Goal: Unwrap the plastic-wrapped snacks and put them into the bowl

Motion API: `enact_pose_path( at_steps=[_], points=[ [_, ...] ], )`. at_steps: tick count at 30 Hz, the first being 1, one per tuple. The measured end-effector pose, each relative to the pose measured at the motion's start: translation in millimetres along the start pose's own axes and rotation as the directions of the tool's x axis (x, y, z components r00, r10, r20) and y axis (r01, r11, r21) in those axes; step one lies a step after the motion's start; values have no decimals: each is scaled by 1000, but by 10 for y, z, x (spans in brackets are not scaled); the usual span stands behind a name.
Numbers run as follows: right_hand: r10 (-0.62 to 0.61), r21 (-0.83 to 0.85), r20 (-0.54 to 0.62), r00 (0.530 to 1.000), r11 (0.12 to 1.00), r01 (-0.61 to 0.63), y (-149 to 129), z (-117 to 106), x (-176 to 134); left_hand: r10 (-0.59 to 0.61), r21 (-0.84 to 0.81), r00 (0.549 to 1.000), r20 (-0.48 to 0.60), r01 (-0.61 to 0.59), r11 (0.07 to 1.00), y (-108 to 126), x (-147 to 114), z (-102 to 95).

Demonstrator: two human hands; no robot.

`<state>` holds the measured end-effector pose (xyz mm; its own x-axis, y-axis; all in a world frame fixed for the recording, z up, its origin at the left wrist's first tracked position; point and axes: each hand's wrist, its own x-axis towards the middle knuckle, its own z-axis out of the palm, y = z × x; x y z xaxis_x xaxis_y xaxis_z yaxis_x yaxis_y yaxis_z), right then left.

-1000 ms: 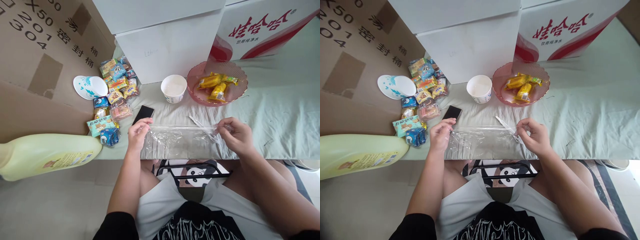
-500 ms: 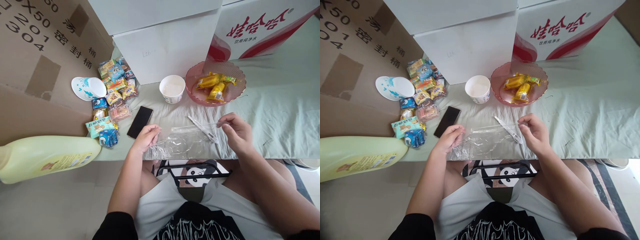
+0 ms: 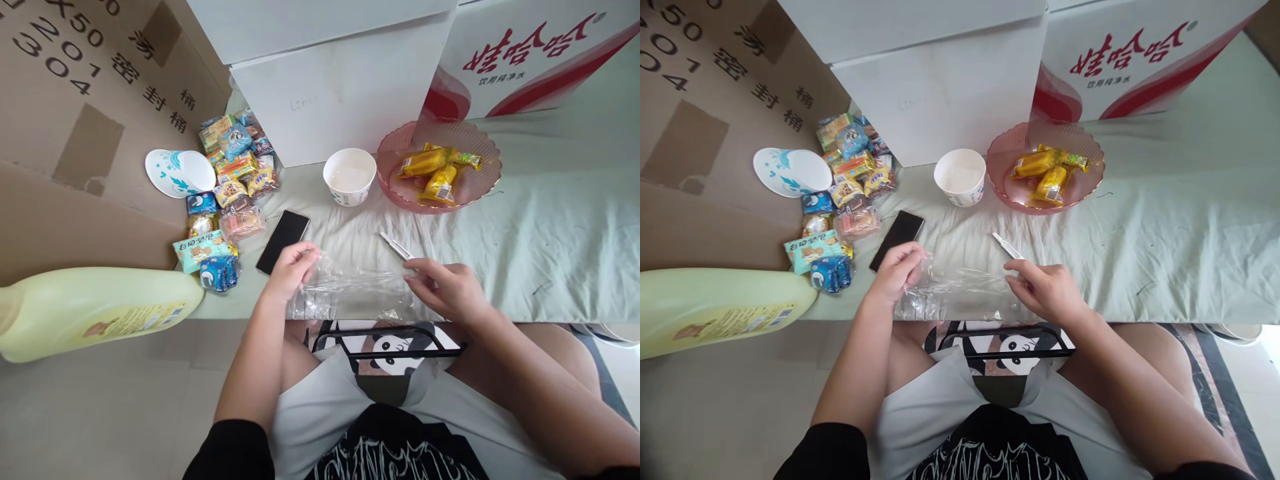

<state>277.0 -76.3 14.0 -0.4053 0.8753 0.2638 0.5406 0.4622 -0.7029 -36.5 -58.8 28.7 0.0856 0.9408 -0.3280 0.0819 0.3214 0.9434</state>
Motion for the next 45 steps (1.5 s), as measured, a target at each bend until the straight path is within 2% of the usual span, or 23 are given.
enact_pose_path(
  at_steps=[1,2,3,4,5,6,7,9,10,11,12,15,17,20,22,24,27,29,32,34,37,41,45],
  points=[
    [92,126,115,989,986,-106,-56,-35,-13,46,-23,994,-97,-49,999,-4,16,-25],
    [131,263,293,947,941,-212,-113,-67,-23,77,-47,982,-173,-86,995,-3,31,-45],
    [90,381,498,862,871,-311,-162,-93,-28,90,-74,971,-223,-109,991,1,44,-57],
    [-11,454,668,744,799,-395,-197,-108,-28,87,-103,966,-242,-115,988,9,54,-60],
    [-115,486,762,638,752,-445,-213,-108,-25,71,-129,971,-227,-102,986,19,61,-55],
    [-169,499,787,593,739,-453,-211,-90,-20,48,-143,982,-183,-75,987,30,64,-42],
    [-159,508,761,629,749,-425,-192,-54,-17,22,-145,993,-118,-39,989,40,64,-20],
    [-39,522,583,812,784,-337,-131,72,-21,-27,-132,999,30,31,991,54,61,43],
    [9,535,475,880,791,-297,-105,154,-31,-44,-130,995,89,55,990,55,60,83],
    [24,557,408,912,785,-270,-91,240,-45,-55,-131,990,133,73,989,53,61,126],
    [11,585,384,923,771,-253,-92,324,-61,-63,-135,984,169,87,987,48,65,170],
    [-68,654,440,896,708,-268,-175,506,-105,-79,-132,963,258,116,984,21,91,280],
    [-84,699,478,874,639,-321,-246,537,-112,-81,-161,955,286,131,978,10,122,315],
    [-7,783,442,897,490,-382,-282,484,-77,-32,-378,978,208,111,919,18,182,331],
    [104,833,345,933,424,-355,-255,434,-25,-2,-585,994,105,64,808,25,217,365],
    [205,851,205,957,445,-277,-214,403,40,-41,-738,995,92,96,668,7,237,455],
    [219,780,39,975,603,-166,-177,396,128,-121,-786,952,279,300,540,-86,232,681],
    [183,743,42,982,652,-153,-168,403,157,-119,-724,896,427,418,548,-165,223,835],
    [189,770,109,976,605,-203,-151,402,154,-82,-636,843,532,461,619,-226,237,960],
    [228,775,121,966,586,-235,-127,382,143,-72,-636,882,466,391,666,-201,272,957],
    [354,743,64,933,607,-281,-84,326,152,-74,-637,957,281,244,731,-105,330,884],
    [455,675,24,890,649,-350,-41,248,194,-78,-517,960,268,212,830,-30,351,794],
    [405,704,71,912,627,-333,-9,231,189,-41,-502,990,134,104,859,-51,352,744]
  ],
)
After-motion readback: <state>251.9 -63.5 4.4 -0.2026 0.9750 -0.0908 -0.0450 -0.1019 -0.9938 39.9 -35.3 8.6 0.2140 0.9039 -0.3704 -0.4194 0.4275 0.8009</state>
